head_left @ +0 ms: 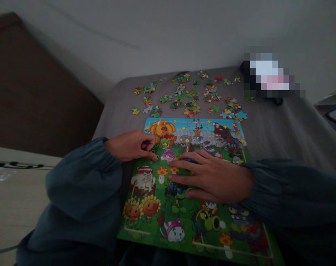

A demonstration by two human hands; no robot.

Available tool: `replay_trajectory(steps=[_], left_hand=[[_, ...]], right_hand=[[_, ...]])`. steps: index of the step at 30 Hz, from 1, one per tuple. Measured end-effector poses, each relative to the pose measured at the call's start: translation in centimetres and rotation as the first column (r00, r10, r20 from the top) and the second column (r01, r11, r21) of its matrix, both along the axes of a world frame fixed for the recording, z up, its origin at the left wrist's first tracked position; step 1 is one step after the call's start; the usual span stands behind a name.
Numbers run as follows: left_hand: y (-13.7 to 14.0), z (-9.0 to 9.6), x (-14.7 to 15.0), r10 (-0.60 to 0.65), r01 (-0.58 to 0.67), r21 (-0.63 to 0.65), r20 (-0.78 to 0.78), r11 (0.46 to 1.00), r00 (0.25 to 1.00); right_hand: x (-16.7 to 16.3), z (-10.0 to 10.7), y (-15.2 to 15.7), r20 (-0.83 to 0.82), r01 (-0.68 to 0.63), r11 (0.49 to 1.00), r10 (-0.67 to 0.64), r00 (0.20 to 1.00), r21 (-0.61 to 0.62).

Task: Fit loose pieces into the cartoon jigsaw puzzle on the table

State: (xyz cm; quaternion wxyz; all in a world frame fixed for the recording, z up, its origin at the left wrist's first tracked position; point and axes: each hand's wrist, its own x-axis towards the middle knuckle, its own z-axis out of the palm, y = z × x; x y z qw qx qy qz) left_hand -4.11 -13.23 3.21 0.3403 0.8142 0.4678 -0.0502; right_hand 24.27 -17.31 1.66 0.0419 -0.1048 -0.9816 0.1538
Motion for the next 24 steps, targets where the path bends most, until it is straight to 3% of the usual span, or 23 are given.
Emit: replay_trajectory(steps=[9,24], left_hand=[[0.03,0.11,0.16,0.012,-0.012,-0.002,-0.008,1.000,1.000],[0.04,-0.56,-0.09,0.059,-0.061,0.013,0.107,0.998,0.993]], right_hand=[[0.04,-0.11,-0.03,-0.015,0.008,1.000,-0.008,1.000,0.001],[0.07,-0.09,-0.13,-0.003,0.038,0.999,-0.038,0.999,-0.003]])
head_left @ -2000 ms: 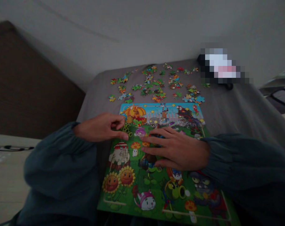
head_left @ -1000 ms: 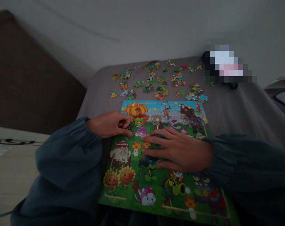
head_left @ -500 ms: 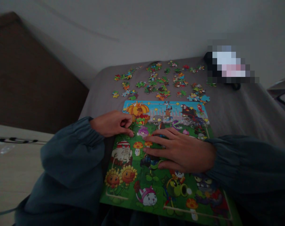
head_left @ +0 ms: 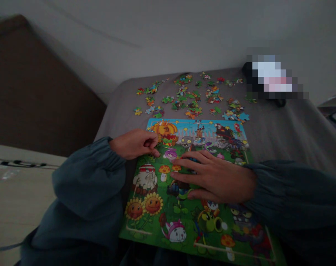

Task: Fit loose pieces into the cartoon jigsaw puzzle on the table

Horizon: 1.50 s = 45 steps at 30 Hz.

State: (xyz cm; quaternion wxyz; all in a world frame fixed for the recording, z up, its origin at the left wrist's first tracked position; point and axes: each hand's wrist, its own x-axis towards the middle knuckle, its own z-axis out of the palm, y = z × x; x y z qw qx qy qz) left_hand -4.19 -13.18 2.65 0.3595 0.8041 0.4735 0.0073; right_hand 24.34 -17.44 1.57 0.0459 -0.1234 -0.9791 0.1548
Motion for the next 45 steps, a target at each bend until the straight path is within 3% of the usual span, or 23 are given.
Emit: replay_trajectory(steps=[45], left_hand=[[-0.01,0.43,-0.16,-0.010,0.008,-0.028,-0.078,1.000,0.997]], right_hand=[[-0.01,-0.38,0.18,0.027,-0.020,1.000,0.020,0.999,0.007]])
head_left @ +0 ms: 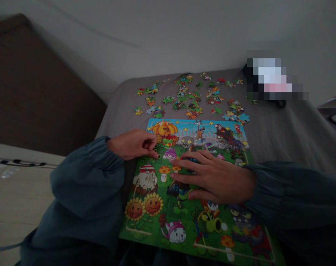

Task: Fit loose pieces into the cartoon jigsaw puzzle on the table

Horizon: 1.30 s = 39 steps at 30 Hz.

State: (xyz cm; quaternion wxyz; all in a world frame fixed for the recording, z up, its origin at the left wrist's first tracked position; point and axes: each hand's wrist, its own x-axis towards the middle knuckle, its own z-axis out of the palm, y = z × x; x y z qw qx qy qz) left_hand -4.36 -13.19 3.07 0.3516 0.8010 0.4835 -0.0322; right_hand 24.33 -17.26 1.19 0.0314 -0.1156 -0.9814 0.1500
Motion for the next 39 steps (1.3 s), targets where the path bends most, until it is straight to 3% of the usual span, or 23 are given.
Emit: replay_trajectory(steps=[28,39], left_hand=[[0.00,0.21,-0.01,-0.011,0.011,-0.019,0.015,1.000,1.000],[0.19,0.17,-0.77,0.053,-0.048,-0.048,0.092,0.998,0.994]], right_hand=[[-0.03,-0.13,0.03,-0.015,0.015,1.000,-0.015,1.000,-0.027],[-0.16,0.32,0.20,-0.030,0.008,0.998,-0.010,1.000,-0.062]])
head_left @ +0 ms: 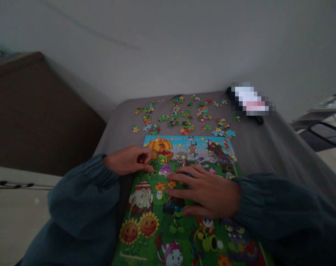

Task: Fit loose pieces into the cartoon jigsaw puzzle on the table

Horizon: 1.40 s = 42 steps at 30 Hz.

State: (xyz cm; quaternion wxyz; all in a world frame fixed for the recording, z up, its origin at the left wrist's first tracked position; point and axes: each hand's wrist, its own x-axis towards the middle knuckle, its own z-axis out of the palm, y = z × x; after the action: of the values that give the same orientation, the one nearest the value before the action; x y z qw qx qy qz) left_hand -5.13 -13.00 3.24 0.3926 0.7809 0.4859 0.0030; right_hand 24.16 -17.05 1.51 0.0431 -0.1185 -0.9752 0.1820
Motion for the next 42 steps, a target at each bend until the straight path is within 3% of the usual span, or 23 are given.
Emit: replay_trajectory(steps=[7,12,15,18,21,26,29,38,42], left_hand=[[3.2,-0.3,-1.5,0.173,-0.175,0.241,0.031,0.955,0.984],[8.3,0.1,-3.4,0.317,-0.261,0.452,-0.051,0.853,0.947],[11.3,-0.3,-4.9,0.403,-0.302,0.515,-0.093,0.802,0.911],[13.4,-1.4,-5.8,0.415,-0.307,0.518,-0.106,0.798,0.903],[14.4,-2.5,-6.1,0.391,-0.304,0.524,-0.060,0.795,0.918],[14.7,-2.8,-6.7,0.349,-0.313,0.521,0.032,0.794,0.937],[14.7,-2.7,-7.1,0.338,-0.323,0.510,0.068,0.797,0.939],[14.8,-3.3,-7.5,0.350,-0.374,0.431,0.136,0.821,0.927],[14.6,-3.1,-7.3,0.366,-0.368,0.466,0.098,0.805,0.925]], right_hand=[[-0.1,0.3,0.3,-0.025,0.036,0.999,-0.036,0.999,-0.024],[0.2,1.0,0.6,-0.051,0.076,0.997,-0.077,0.996,-0.027],[0.9,1.7,1.6,-0.095,0.127,0.992,-0.128,0.987,-0.020],[2.3,2.1,3.8,-0.174,0.225,0.974,-0.222,0.959,-0.003],[4.1,1.8,6.9,-0.243,0.387,0.922,-0.370,0.897,0.028],[6.6,-0.5,10.9,-0.301,0.683,0.724,-0.633,0.713,0.093],[6.8,-1.7,11.6,-0.290,0.756,0.650,-0.710,0.642,0.082],[5.5,-2.9,10.9,-0.142,0.761,0.643,-0.748,0.649,0.088],[5.3,-3.0,10.8,-0.142,0.763,0.638,-0.749,0.647,0.104]])
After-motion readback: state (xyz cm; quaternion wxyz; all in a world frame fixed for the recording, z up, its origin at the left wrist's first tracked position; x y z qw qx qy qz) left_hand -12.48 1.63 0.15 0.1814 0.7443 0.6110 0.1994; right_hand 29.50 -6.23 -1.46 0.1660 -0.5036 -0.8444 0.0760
